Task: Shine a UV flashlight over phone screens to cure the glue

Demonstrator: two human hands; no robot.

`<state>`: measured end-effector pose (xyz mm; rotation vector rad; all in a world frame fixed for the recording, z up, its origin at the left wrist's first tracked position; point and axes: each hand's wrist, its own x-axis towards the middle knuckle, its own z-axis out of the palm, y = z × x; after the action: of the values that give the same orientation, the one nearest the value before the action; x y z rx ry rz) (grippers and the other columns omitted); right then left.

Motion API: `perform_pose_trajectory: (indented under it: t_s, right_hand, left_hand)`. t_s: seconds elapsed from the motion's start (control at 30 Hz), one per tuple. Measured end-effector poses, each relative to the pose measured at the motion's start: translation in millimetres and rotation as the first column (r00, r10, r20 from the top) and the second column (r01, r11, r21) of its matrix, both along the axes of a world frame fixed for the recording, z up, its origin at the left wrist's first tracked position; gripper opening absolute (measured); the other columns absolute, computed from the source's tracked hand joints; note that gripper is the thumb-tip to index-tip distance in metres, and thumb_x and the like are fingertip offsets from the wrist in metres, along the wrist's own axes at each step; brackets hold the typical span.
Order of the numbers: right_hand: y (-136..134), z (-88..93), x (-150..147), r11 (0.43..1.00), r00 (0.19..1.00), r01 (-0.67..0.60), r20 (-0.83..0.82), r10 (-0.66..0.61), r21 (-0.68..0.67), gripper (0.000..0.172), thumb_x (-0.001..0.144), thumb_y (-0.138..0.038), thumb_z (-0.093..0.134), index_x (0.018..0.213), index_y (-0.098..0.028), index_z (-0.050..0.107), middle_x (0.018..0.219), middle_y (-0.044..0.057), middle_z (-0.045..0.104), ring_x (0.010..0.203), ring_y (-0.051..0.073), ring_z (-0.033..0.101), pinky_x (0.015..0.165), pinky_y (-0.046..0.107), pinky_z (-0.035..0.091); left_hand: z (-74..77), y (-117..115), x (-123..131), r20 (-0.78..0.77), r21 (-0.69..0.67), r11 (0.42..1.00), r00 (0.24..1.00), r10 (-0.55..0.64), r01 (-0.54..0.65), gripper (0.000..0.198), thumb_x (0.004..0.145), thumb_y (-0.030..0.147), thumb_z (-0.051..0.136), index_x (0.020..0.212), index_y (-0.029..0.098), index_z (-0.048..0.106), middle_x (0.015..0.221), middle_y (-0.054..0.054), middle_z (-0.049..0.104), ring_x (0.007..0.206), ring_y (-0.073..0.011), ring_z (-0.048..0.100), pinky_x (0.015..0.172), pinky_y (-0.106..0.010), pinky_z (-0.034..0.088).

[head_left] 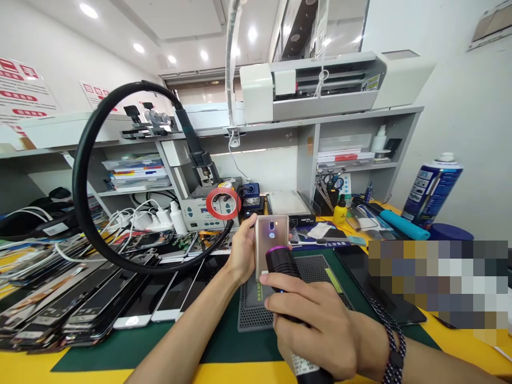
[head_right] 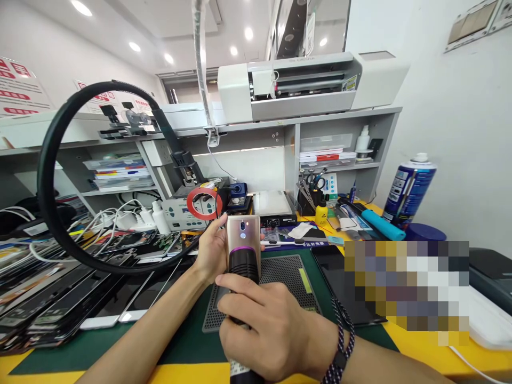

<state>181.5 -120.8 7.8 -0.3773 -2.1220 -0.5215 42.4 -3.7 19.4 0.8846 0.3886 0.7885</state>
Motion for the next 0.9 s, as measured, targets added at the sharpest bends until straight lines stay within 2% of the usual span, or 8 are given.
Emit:
perform_pose_trajectory:
  t_s: [0.43, 0.57, 0.73, 0.9]
  right_hand:
    - [-1.5, 4.4, 0.2, 1.0, 1.0, -0.005, -0.003, 0.005, 0.005, 0.03, 0.095, -0.008, 0.041, 0.073, -0.011, 0.061, 0.083, 0.009, 0.069, 0.109, 0.027, 0.069, 0.081, 0.027, 0.056]
    - [-2.1, 5.3, -0.7, 1.0, 1.0, -0.014, -0.019, 0.014, 0.007, 0.027, 0.093, -0.006, 0.043, 0.073, -0.011, 0.06, 0.084, 0.009, 0.069, 0.109, 0.027, 0.069, 0.083, 0.027, 0.056]
    - [-0.7, 3.9, 0.7, 1.0, 1.0, -0.012, -0.011, 0.012, 0.002, 0.026, 0.092, -0.006, 0.044, 0.073, -0.012, 0.06, 0.084, 0.01, 0.069, 0.109, 0.027, 0.069, 0.078, 0.027, 0.057]
    - [-0.1, 2.5, 0.1, 1.0, 1.0, -0.009, -0.012, 0.009, -0.003, 0.023, 0.09, -0.004, 0.046, 0.074, -0.012, 0.061, 0.085, 0.009, 0.069, 0.112, 0.027, 0.067, 0.084, 0.027, 0.056]
  left_hand:
    - [1.0, -1.6, 0.8, -0.01, -0.003, 1.0, 1.0, 0.003, -0.003, 0.066, 0.089, 0.063, 0.049, 0.122, 0.008, 0.067, 0.095, -0.017, 0.075, 0.078, -0.0302, 0.071, 0.074, -0.04, 0.054]
    - [1.0, -1.5, 0.8, -0.009, 0.0, 1.0, 1.0, 0.005, -0.005, 0.067, 0.089, 0.062, 0.049, 0.123, 0.008, 0.066, 0.095, -0.017, 0.075, 0.078, -0.0301, 0.071, 0.075, -0.04, 0.054]
    - [0.7, -1.1, -0.1, -0.008, 0.004, 1.0, 1.0, -0.005, 0.005, 0.067, 0.09, 0.062, 0.049, 0.124, 0.007, 0.066, 0.097, -0.018, 0.075, 0.08, -0.0308, 0.071, 0.077, -0.041, 0.053]
    - [2.1, -1.9, -1.8, -0.002, 0.006, 0.999, 0.999, -0.038, 0.038, 0.067, 0.09, 0.062, 0.048, 0.123, 0.007, 0.067, 0.1, -0.019, 0.074, 0.084, -0.0321, 0.071, 0.08, -0.043, 0.053]
